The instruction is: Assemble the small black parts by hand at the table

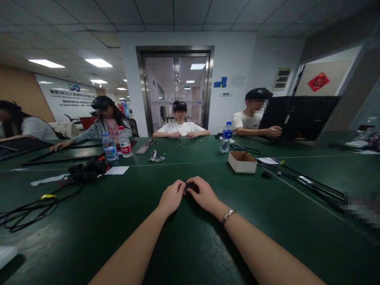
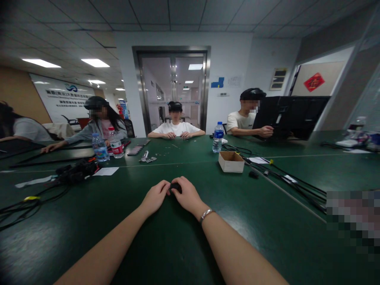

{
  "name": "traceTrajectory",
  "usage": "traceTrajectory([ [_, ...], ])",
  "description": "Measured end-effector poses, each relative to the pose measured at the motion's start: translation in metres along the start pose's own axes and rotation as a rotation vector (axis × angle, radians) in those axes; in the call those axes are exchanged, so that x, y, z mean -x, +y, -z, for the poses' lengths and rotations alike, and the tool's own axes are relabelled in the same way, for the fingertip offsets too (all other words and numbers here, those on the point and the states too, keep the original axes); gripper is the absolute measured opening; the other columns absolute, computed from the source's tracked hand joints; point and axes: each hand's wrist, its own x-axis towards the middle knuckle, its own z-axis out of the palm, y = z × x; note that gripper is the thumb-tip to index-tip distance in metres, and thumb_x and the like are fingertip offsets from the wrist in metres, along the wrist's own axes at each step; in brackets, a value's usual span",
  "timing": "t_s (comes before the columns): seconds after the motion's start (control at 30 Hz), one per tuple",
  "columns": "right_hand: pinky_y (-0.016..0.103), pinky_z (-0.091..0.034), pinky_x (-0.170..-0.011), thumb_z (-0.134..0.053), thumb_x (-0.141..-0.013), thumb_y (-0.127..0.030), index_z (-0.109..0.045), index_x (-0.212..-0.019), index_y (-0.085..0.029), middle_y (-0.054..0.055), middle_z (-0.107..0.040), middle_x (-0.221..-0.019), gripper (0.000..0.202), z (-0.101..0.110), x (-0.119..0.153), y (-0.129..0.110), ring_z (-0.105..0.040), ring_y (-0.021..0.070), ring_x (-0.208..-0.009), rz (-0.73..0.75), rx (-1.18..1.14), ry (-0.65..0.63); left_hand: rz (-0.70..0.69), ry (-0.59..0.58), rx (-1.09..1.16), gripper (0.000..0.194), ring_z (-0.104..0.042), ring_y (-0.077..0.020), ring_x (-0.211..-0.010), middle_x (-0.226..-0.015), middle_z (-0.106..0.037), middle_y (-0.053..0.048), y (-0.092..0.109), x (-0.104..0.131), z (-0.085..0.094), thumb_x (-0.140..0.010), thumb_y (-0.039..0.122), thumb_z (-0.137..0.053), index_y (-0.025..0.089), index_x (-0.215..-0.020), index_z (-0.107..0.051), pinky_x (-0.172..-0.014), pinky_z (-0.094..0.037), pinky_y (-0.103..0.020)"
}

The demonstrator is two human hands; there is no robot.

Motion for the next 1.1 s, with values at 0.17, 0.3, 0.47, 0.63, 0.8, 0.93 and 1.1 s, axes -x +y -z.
traceTrajectory([
  [0.17,0.033,-0.046,-0.082,-0.058,-0.080,-0.012,-0.062,-0.096,-0.020,0.004,-0.059,-0.094,0.018,-0.001,-0.001,0.001,-0.056,0.0167,-0.089,-0.013,0.004,0.006,-0.028,0.008,0.097,0.024,-0.060,-0.0174,-0.085,-0.091,-0.067,-0.001,-0.009,-0.004,-0.004,-0.089,0.038,-0.039,0.024,-0.094,-0.059,-0.075,-0.042,-0.027],
  [0.3,0.033,-0.046,-0.081,-0.058,-0.080,-0.014,-0.062,-0.097,-0.021,0.004,-0.058,-0.095,0.018,-0.001,0.000,0.002,-0.056,0.0167,-0.088,-0.023,0.018,0.004,-0.013,0.017,0.144,0.022,-0.060,-0.0173,-0.087,-0.096,-0.067,-0.003,-0.014,-0.007,-0.007,-0.085,0.036,-0.048,0.024,-0.100,-0.058,-0.077,-0.044,-0.027],
  [0.47,0.032,-0.047,-0.079,-0.058,-0.082,-0.017,-0.062,-0.099,-0.021,0.003,-0.059,-0.097,0.018,0.000,0.000,0.002,-0.056,0.0164,-0.088,-0.038,0.023,0.000,0.039,0.046,0.126,0.031,-0.061,-0.0174,-0.082,-0.089,-0.067,-0.003,-0.013,-0.007,-0.006,-0.088,0.047,-0.039,0.023,-0.095,-0.058,-0.073,-0.043,-0.026],
  [0.63,0.032,-0.046,-0.082,-0.058,-0.081,-0.015,-0.062,-0.099,-0.021,0.003,-0.060,-0.096,0.019,-0.002,0.000,0.004,-0.056,0.0163,-0.089,-0.026,0.022,0.008,0.010,0.013,0.067,0.035,-0.059,-0.0162,-0.076,-0.081,-0.066,-0.001,-0.016,-0.009,-0.005,-0.089,0.047,-0.036,0.022,-0.083,-0.059,-0.070,-0.041,-0.025],
  [0.8,0.033,-0.046,-0.081,-0.058,-0.081,-0.016,-0.062,-0.099,-0.021,0.004,-0.060,-0.096,0.019,-0.002,0.000,0.004,-0.057,0.0168,-0.088,-0.029,0.030,0.011,0.010,-0.014,0.152,0.027,-0.060,-0.0154,-0.082,-0.088,-0.067,-0.001,-0.022,-0.013,-0.007,-0.088,0.041,-0.042,0.023,-0.096,-0.060,-0.073,-0.043,-0.025],
  [0.93,0.033,-0.046,-0.081,-0.059,-0.080,-0.016,-0.062,-0.099,-0.021,0.004,-0.061,-0.096,0.020,-0.001,0.000,0.004,-0.057,0.0171,-0.089,-0.041,0.026,0.006,0.008,-0.008,0.193,0.024,-0.061,-0.0159,-0.084,-0.091,-0.067,-0.001,-0.027,-0.016,-0.010,-0.087,0.038,-0.044,0.023,-0.098,-0.059,-0.076,-0.045,-0.026],
  [1.1,0.032,-0.046,-0.081,-0.062,-0.076,-0.014,-0.060,-0.104,-0.022,0.004,-0.061,-0.101,0.029,-0.003,-0.001,0.007,-0.057,0.0170,-0.091,-0.029,0.011,0.010,0.018,0.020,0.254,0.020,-0.061,-0.0161,-0.084,-0.094,-0.066,-0.003,-0.034,-0.020,-0.012,-0.088,0.033,-0.045,0.022,-0.098,-0.059,-0.078,-0.046,-0.028],
])
